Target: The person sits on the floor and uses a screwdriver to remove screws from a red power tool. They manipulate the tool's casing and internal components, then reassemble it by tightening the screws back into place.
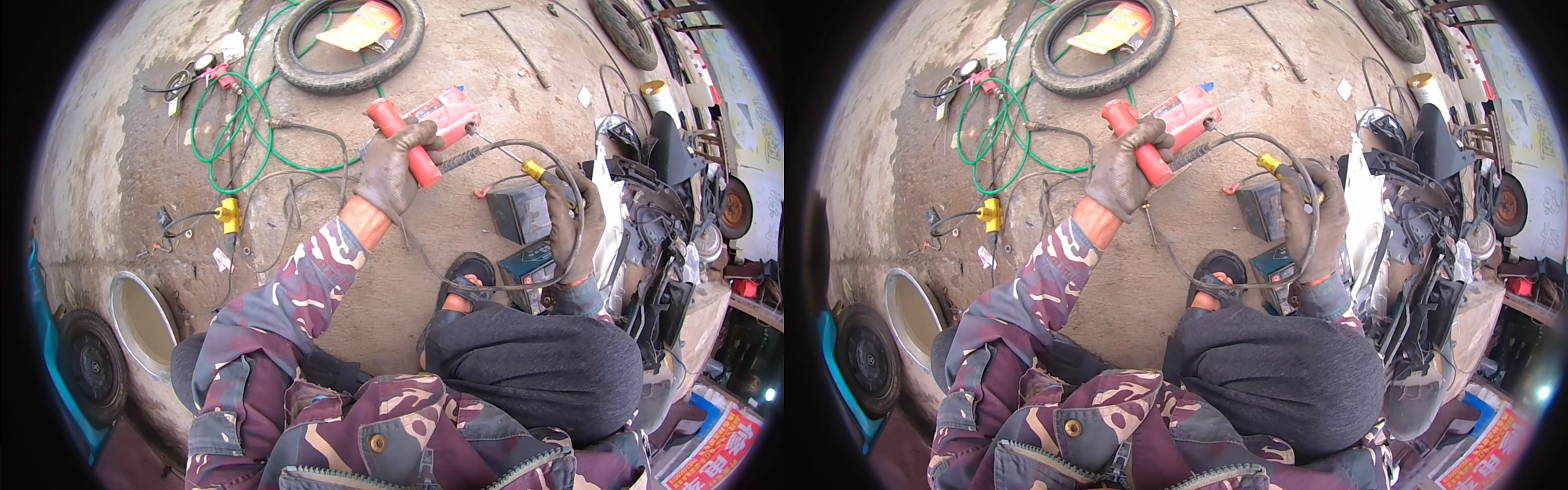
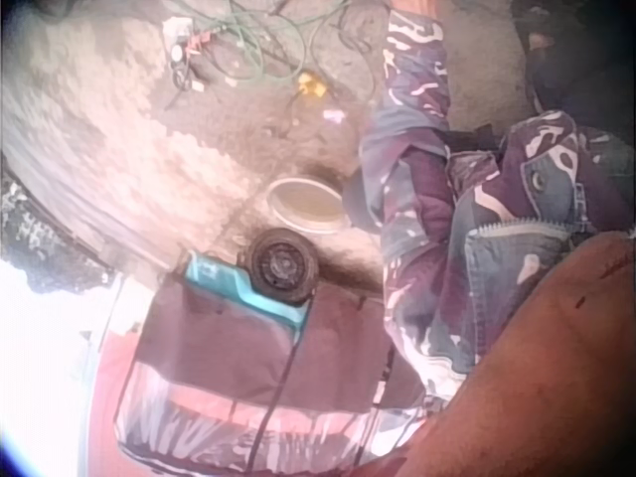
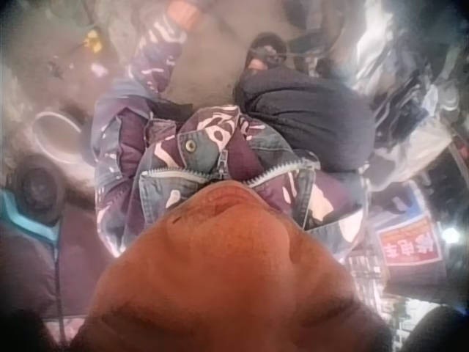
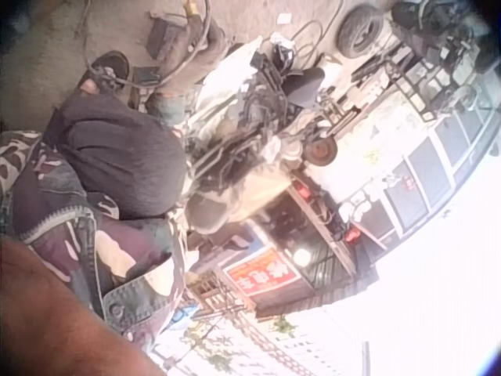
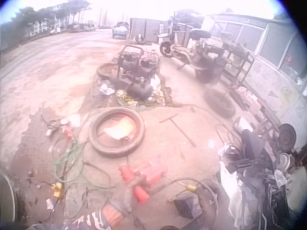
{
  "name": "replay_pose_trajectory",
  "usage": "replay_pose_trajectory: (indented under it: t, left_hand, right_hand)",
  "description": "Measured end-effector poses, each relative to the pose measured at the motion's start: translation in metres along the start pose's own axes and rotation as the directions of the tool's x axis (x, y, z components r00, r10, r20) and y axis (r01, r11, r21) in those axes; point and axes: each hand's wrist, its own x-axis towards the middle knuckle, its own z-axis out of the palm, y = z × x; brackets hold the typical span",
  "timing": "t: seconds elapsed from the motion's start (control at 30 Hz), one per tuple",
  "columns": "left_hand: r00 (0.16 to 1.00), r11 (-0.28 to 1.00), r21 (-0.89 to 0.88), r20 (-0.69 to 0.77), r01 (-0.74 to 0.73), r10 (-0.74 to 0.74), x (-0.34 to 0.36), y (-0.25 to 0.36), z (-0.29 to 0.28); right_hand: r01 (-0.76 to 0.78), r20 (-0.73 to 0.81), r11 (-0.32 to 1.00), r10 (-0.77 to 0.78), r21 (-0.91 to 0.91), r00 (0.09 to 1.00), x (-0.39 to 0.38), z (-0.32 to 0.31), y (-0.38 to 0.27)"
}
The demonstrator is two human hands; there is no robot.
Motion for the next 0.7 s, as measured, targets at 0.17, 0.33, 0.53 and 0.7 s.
replay_pose_trajectory:
  t: [0.17,0.33,0.53,0.7]
  left_hand:
    - [0.999,0.999,-0.037,-0.035,-0.029,0.028,-0.001,0.002,0.004]
    - [0.999,0.999,-0.042,-0.043,-0.013,0.011,0.001,0.005,0.004]
    - [0.999,0.999,-0.048,-0.032,-0.002,0.001,0.003,0.007,0.001]
    - [0.999,0.997,-0.071,-0.036,0.02,-0.023,0.006,0.006,-0.003]
  right_hand:
    - [-0.169,0.012,0.972,0.169,0.161,0.986,0.0,0.001,0.003]
    - [-0.332,0.05,0.892,0.334,0.307,0.941,0.002,0.001,0.004]
    - [-0.383,0.054,0.86,0.388,0.339,0.92,0.002,0.002,0.016]
    - [-0.3,0.07,0.909,0.293,0.29,0.954,0.002,0.012,0.024]
